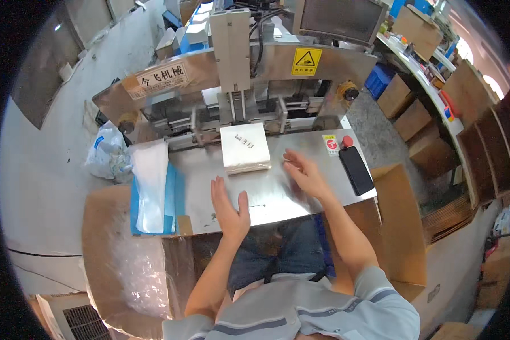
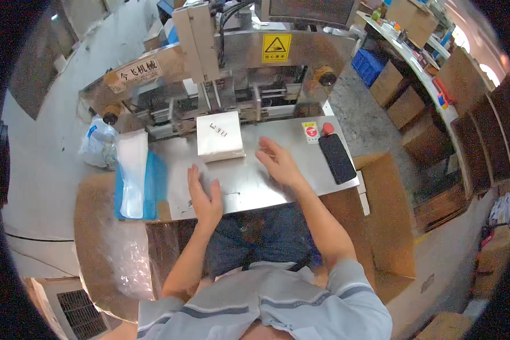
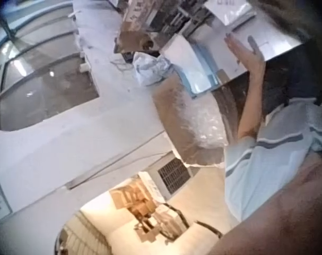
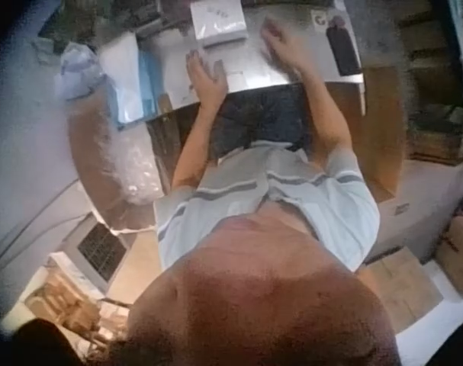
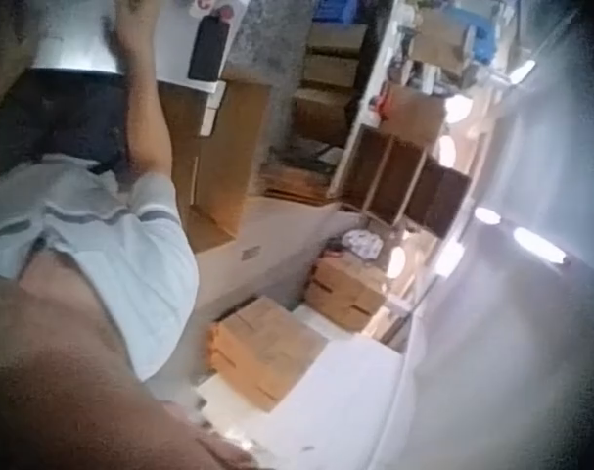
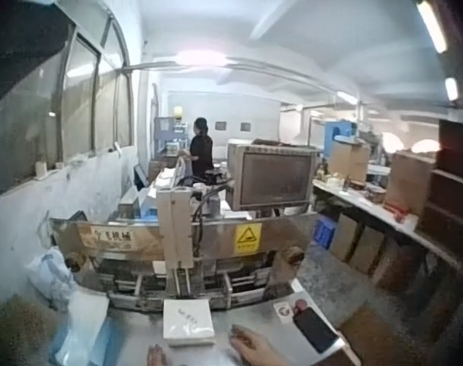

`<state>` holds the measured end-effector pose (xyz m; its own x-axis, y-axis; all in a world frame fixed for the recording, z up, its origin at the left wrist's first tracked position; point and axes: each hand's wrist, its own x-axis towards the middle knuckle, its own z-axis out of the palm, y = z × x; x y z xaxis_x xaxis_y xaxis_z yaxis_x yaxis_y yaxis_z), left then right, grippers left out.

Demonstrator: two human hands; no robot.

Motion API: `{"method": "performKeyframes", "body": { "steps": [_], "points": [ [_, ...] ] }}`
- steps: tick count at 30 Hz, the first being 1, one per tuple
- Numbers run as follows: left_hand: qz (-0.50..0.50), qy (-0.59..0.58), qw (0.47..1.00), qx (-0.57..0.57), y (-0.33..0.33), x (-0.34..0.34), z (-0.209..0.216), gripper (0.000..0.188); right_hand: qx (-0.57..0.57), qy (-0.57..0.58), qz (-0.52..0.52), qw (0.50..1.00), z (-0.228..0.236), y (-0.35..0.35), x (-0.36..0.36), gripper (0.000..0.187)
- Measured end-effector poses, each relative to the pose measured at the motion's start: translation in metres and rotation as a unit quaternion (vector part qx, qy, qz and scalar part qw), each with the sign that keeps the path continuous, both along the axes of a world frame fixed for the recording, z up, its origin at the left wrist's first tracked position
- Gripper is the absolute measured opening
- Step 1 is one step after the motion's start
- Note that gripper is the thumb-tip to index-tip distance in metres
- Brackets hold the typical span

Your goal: Packing small white boxes into a larger cardboard shipping container after processing them at a workstation.

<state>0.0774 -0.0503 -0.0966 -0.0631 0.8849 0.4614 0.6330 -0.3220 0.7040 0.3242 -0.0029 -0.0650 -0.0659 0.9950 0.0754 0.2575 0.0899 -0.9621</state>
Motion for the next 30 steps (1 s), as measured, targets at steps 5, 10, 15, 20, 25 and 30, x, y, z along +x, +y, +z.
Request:
{"method": "performKeyframes", "body": {
  "steps": [5,10,15,20,25,30],
  "points": [
    [-0.011,-0.215,0.967,-0.139,0.022,0.0,0.026,0.07,0.013,0.034,-0.014,0.999,-0.011,0.01,-0.003,0.057],
    [0.003,-0.199,0.973,-0.12,0.082,-0.006,0.027,0.072,-0.022,-0.032,-0.052,0.998,-0.016,0.043,-0.023,0.064],
    [-0.068,-0.256,0.947,-0.181,0.104,-0.001,0.036,0.068,0.026,0.0,-0.035,0.999,-0.003,0.049,-0.055,0.065],
    [-0.003,-0.371,0.909,-0.192,0.089,-0.001,0.024,0.035,-0.045,0.193,0.007,0.98,-0.011,0.038,-0.049,0.058],
    [-0.092,-0.441,0.857,-0.249,0.03,-0.007,0.046,0.026,-0.124,0.274,0.015,0.953,0.026,-0.02,-0.026,0.095],
    [-0.127,-0.436,0.823,-0.341,0.051,-0.015,0.054,0.051,-0.097,0.252,0.012,0.963,0.007,-0.049,0.001,0.101]
  ]
}}
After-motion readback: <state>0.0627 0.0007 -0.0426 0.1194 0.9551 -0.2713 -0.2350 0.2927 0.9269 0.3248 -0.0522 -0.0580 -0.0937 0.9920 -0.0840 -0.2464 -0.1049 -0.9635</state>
